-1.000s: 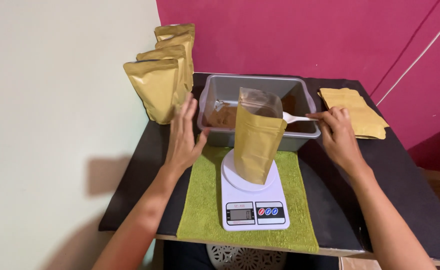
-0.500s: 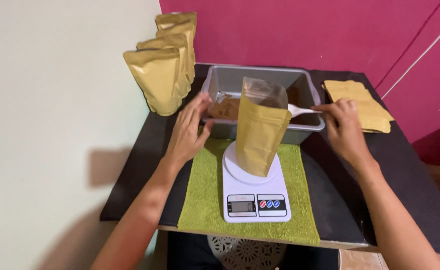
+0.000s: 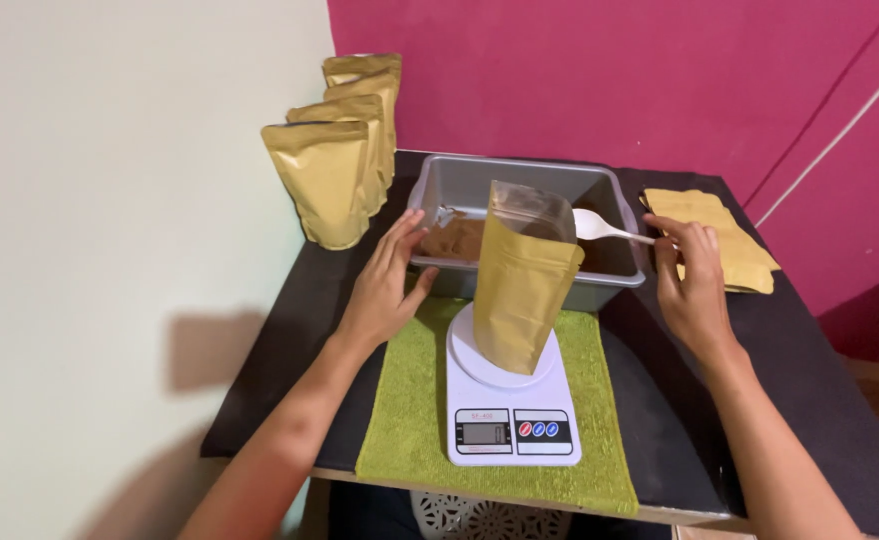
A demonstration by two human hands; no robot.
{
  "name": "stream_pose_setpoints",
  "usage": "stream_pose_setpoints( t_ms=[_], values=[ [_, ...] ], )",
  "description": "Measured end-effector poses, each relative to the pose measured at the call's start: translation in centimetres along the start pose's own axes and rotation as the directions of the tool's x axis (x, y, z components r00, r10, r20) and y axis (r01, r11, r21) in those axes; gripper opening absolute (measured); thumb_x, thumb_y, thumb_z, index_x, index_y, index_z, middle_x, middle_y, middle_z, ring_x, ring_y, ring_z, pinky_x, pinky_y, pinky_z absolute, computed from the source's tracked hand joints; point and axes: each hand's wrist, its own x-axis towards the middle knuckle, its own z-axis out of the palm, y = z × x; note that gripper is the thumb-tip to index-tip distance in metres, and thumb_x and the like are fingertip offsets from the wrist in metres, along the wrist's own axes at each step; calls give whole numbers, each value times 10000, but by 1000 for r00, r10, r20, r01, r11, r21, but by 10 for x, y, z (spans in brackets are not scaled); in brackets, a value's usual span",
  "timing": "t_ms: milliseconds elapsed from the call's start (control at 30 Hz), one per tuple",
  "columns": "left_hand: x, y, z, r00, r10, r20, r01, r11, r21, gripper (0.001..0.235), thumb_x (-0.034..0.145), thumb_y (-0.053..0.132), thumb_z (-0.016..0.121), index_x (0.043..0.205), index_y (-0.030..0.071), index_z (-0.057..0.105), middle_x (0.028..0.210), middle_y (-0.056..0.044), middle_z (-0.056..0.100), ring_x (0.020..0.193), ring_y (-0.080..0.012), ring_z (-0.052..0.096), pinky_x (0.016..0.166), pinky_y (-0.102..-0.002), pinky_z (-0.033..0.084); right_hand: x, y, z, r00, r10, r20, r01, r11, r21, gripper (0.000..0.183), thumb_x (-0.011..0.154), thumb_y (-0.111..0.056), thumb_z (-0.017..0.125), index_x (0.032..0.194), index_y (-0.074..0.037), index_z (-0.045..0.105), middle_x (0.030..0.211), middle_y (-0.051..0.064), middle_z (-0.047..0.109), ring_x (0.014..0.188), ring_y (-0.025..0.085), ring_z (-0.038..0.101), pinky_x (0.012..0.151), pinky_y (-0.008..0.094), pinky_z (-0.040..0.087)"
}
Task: Scooping coffee powder from a storage bin into a packaging pouch and weighing it on a digital scale.
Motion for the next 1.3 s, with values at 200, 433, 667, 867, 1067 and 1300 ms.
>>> stream_pose_setpoints(
  t_ms=[200, 433, 667, 867, 1067, 1300],
  values=[
    [3, -2, -8, 994, -15, 109, 12, 999, 30, 545, 1041, 403, 565, 1446, 43, 503, 1558, -141, 463, 1489, -331, 404, 1162, -493, 410, -6, 3, 7, 998, 36, -46, -33, 997, 64, 167, 1064, 76, 571, 1167, -13, 667, 954, 199, 566, 938, 393, 557, 775, 425, 496],
    [-1, 9, -17, 996, 21, -83, -17, 999, 51, 540, 1063, 271, 476, 1548, 50, 385, 1633, -181, 353, 1505, -365, 362, 1211, -508, 325, -13, 6, 7, 999, 37, 32, -38, 999, 25, 191, 1071, 40, 566, 1154, -72, 696, 965, 137, 593, 973, 363, 551, 880, 453, 482],
    [12, 17, -19, 999, 27, -31, -23, 994, 105, 617, 1029, 263, 511, 1586, 62, 335, 1694, -162, 244, 1523, -350, 317, 1205, -476, 333, -1, 10, 2, 982, 145, 124, -148, 989, 13, 261, 1025, -8, 586, 1178, -153, 740, 905, 73, 613, 958, 292, 599, 930, 426, 517],
    [8, 20, -11, 997, 11, 75, -17, 996, 85, 315, 1034, 296, 603, 1235, 53, 592, 1445, -89, 542, 1469, -281, 435, 1150, -392, 442, 2, -6, -8, 995, 77, 71, -78, 997, 16, 317, 992, 16, 572, 1236, -149, 690, 955, 111, 634, 919, 328, 577, 909, 451, 478],
    [9, 15, -8, 997, 35, 62, -40, 997, 74, 270, 1025, 288, 619, 1154, 51, 604, 1386, -95, 566, 1441, -314, 464, 1160, -433, 436, 0, -2, -4, 999, 51, 9, -51, 999, -1, 285, 1021, -3, 570, 1273, -109, 651, 1015, 133, 657, 959, 348, 600, 936, 457, 474],
    [9, 11, -4, 997, 23, 73, -27, 998, 61, 261, 1028, 298, 624, 1135, 60, 608, 1360, -88, 577, 1438, -306, 472, 1177, -440, 414, -2, -6, -2, 996, 84, -19, -83, 996, 28, 353, 1030, 33, 550, 1347, -101, 629, 940, 125, 576, 911, 320, 563, 887, 435, 487]
  ],
)
